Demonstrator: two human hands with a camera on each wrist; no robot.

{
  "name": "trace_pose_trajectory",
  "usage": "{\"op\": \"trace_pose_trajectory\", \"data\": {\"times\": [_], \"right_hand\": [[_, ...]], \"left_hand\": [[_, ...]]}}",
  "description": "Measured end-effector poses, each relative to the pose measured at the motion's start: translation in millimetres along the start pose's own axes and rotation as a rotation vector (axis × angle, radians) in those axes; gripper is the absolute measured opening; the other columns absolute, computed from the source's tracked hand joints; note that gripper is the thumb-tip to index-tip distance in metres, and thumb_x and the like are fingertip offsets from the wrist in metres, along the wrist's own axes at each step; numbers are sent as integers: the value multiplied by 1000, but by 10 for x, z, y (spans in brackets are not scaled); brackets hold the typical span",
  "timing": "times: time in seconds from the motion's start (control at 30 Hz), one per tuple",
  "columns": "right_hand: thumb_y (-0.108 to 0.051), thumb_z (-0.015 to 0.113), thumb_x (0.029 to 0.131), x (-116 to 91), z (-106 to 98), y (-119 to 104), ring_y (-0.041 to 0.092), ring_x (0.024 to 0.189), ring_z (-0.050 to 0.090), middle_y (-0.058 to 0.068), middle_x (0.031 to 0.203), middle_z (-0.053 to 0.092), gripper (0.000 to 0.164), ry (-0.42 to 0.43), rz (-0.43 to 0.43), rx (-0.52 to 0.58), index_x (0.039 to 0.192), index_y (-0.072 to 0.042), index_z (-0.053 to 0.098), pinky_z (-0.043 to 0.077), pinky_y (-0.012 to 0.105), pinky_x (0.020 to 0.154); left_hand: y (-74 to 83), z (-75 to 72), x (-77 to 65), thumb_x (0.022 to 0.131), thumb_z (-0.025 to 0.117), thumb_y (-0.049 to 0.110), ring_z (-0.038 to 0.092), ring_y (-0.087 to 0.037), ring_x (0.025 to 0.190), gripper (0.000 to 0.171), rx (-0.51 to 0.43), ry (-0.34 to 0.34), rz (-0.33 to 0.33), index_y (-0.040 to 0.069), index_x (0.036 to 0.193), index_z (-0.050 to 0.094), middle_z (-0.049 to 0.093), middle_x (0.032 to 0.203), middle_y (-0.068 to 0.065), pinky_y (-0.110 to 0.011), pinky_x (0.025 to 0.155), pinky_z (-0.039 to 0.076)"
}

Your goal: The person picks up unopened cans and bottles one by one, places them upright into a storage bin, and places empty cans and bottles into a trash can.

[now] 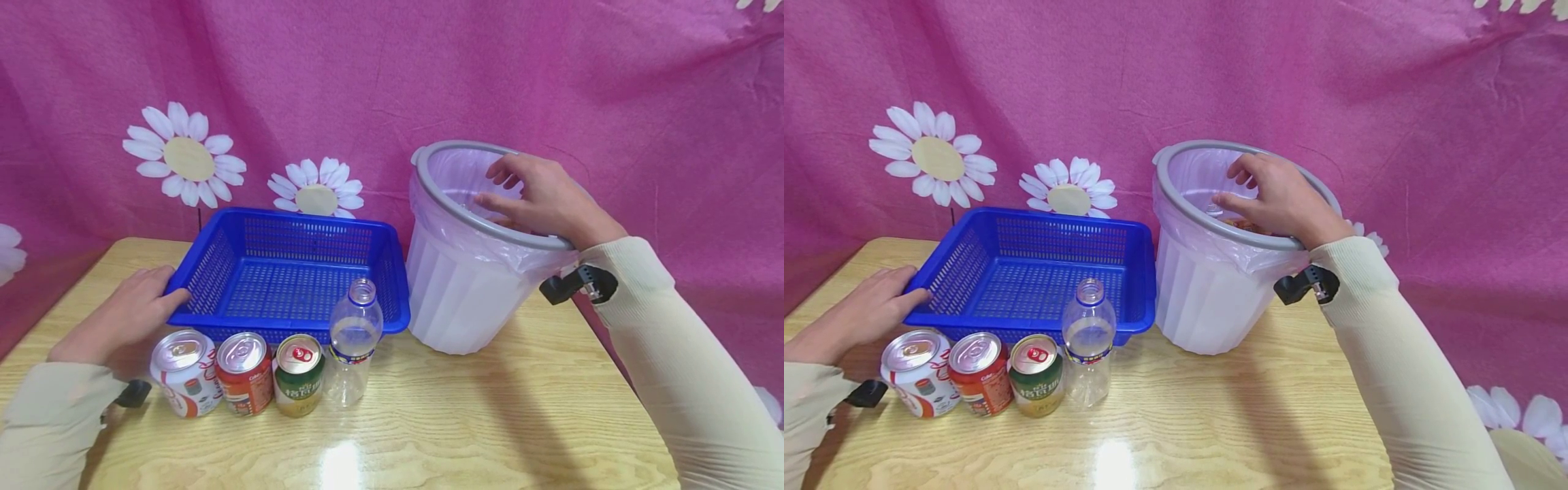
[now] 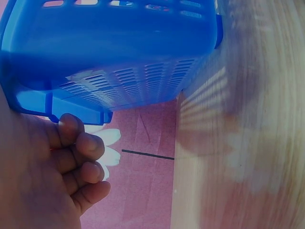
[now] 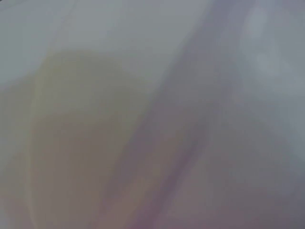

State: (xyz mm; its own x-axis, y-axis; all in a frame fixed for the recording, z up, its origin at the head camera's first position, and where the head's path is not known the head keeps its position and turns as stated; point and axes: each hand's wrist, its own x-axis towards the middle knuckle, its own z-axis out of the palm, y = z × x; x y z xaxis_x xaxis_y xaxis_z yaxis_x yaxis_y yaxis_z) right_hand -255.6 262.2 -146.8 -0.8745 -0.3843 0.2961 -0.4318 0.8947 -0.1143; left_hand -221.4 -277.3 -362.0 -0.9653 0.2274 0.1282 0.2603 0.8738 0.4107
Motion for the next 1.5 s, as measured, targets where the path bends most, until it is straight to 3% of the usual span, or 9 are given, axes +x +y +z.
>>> {"op": "trace_pose_trajectory", "data": {"times": [0.17,0.77,1.03,1.5], "right_hand": [[-48,68,86,7,4,-3,25,106,62,8,112,68,47,29,-25,-5,116,-13,61,47,43,90],[-39,68,87,-7,18,-5,24,95,62,9,106,68,36,165,-85,-22,109,-11,63,47,39,84],[-38,68,88,4,3,-24,25,98,61,10,105,68,36,168,-100,-49,110,-10,63,46,40,84],[-39,68,87,-21,-48,-65,25,96,62,9,104,68,36,175,-119,-57,109,-11,63,46,40,83]], "left_hand": [[-17,3,8,100,42,29,52,-40,99,38,16,12,7,-6,110,53,61,99,-22,-56,86,39],[15,-22,5,100,42,30,52,-42,102,42,24,-12,-4,-7,117,51,62,104,-24,-59,88,39],[14,-19,1,99,44,29,52,-38,97,38,32,12,13,-6,111,53,61,98,-20,-54,84,40],[12,-18,-4,100,42,31,49,-44,106,47,13,-21,-8,-11,122,49,60,111,-28,-62,91,37]]}}
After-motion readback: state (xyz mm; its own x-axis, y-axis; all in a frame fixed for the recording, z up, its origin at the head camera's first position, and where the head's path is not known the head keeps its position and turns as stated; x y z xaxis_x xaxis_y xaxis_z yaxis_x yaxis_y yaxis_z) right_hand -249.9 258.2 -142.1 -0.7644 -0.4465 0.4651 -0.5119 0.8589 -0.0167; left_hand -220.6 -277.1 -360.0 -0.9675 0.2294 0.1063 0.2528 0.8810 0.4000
